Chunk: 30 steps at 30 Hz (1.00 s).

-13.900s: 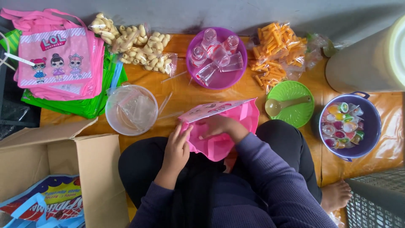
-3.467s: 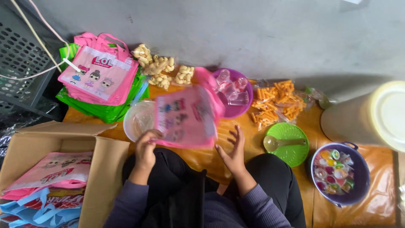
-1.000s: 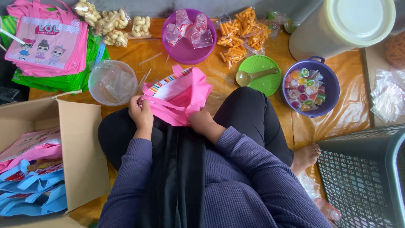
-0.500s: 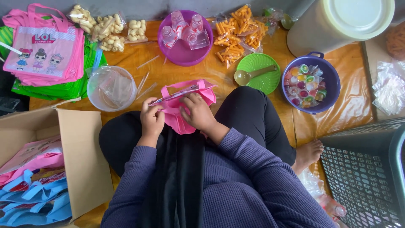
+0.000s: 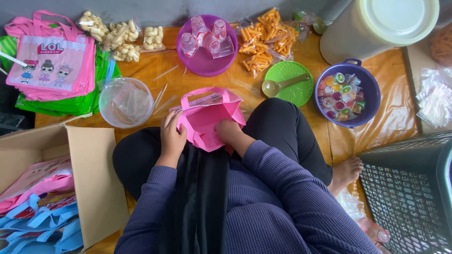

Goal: The person is packing various snacks including chips, jellies, and crackers into small pink gift bags.

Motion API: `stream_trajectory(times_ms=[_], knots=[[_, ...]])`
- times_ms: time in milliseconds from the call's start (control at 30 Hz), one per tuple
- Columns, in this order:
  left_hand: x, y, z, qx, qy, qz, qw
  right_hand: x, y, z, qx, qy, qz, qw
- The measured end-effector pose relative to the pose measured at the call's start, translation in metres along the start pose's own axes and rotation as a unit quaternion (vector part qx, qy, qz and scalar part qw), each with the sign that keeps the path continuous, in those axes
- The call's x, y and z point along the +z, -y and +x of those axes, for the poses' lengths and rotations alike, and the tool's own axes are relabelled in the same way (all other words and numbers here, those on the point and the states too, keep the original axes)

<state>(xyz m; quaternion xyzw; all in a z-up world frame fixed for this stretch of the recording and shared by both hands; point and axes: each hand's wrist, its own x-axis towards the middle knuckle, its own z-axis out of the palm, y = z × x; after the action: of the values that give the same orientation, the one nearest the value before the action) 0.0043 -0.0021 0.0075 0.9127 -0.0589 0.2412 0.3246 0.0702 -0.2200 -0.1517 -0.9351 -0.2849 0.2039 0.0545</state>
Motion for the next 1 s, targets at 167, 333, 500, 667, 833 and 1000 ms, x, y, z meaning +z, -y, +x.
stream_trajectory(times_ms=[167, 333, 500, 667, 833, 1000], knots=[[-0.011, -0.036, 0.006, -0.017, 0.076, -0.083, 0.993, -0.084, 0.038, 0.004, -0.016, -0.107, 0.032, 0.994], [-0.017, -0.045, 0.009, -0.042, 0.115, -0.173, 0.977, -0.042, 0.03, 0.057, -0.003, -0.063, -0.006, 0.998], [-0.013, -0.003, 0.009, -0.082, 0.065, -0.159, 0.982, -0.129, 0.061, -0.021, 0.11, 0.005, 0.343, 0.933], [-0.008, 0.02, 0.026, -0.111, 0.024, -0.149, 0.982, -0.028, 0.026, 0.022, 0.043, 0.046, 0.269, 0.961], [0.014, 0.038, 0.019, -0.107, -0.027, -0.125, 0.986, 0.068, -0.012, 0.075, -0.045, 0.094, 0.178, 0.978], [0.009, 0.033, 0.026, -0.14, -0.008, -0.149, 0.979, 0.155, -0.064, 0.132, -0.158, 0.152, 0.061, 0.974]])
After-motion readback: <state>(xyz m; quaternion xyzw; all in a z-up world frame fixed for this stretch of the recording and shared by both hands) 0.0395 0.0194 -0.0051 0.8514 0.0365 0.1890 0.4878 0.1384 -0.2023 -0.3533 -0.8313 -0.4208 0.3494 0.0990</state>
